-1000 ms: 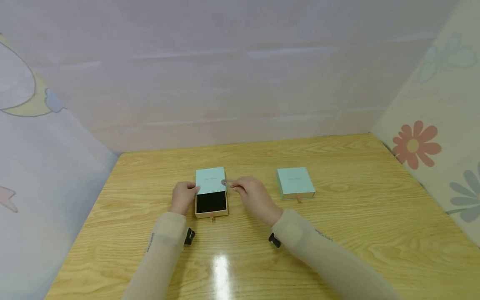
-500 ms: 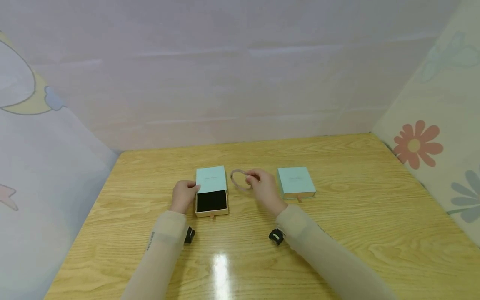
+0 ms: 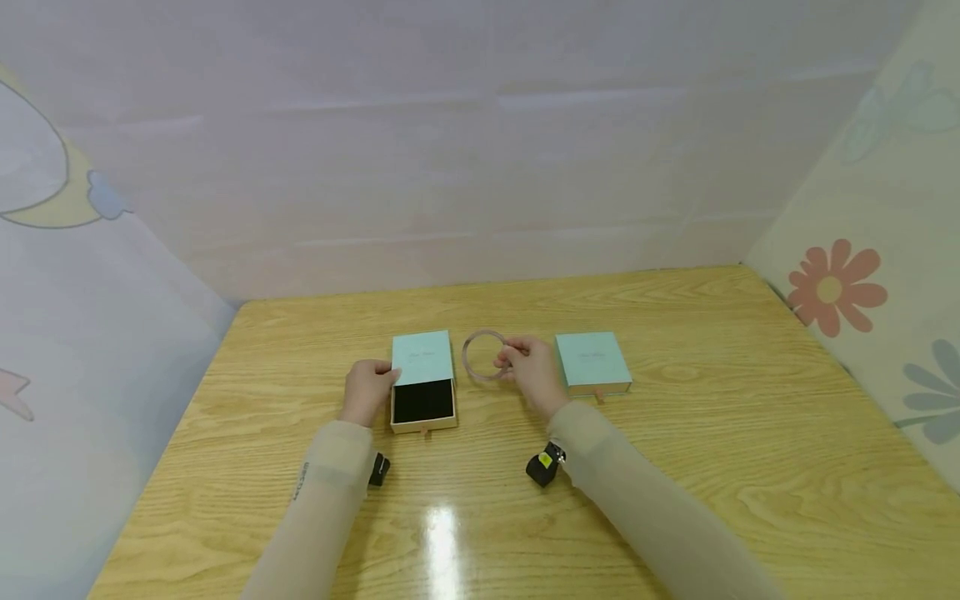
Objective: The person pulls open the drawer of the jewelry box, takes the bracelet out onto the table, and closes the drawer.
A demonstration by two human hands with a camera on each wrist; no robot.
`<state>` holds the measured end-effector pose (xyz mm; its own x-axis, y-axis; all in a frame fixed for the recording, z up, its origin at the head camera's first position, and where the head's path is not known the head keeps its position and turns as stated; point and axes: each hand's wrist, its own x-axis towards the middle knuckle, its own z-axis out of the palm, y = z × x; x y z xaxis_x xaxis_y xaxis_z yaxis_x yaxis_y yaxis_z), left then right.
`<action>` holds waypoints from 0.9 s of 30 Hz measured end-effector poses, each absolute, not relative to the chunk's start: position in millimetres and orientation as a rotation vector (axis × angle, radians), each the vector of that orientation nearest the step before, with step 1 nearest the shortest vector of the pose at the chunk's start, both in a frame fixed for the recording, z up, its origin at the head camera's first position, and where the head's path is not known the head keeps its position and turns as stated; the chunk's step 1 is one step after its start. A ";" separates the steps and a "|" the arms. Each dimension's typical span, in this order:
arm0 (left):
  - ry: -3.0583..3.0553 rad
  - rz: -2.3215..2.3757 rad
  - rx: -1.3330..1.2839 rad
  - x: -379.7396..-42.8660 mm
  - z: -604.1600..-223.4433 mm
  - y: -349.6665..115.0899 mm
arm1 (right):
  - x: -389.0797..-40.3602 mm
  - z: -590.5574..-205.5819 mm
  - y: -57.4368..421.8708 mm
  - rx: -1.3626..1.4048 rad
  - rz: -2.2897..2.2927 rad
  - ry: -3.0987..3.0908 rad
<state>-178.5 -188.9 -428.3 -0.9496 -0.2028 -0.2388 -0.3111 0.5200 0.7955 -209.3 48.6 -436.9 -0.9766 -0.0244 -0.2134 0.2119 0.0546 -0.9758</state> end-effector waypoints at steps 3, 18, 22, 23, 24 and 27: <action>2.632 1.412 -0.450 -178.2 -427.6 -188.9 | -211.8 -439.4 47.1 0.263 -2.059 2.099; 2.621 1.408 -0.459 -176.9 -427.2 -189.3 | -222.6 -447.4 36.5 0.451 -2.164 1.910; 2.623 1.401 -0.468 -176.3 -426.9 -188.5 | -226.1 -450.7 34.1 0.490 -2.171 1.913; 2.621 1.400 -0.466 -176.2 -426.5 -188.2 | -226.7 -451.3 33.8 0.499 -2.172 1.912; 2.616 1.402 -0.465 -176.1 -426.3 -188.1 | -227.1 -451.6 33.6 0.506 -2.174 1.910; 2.607 1.404 -0.468 -175.8 -426.0 -188.1 | -228.1 -452.2 33.8 0.516 -2.171 1.908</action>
<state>-175.8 -188.1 -426.0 -0.9412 -0.2026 -0.2703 -0.3372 0.5150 0.7881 -228.1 33.8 -452.2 -0.9178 0.0747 -0.3900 0.3772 -0.1429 -0.9151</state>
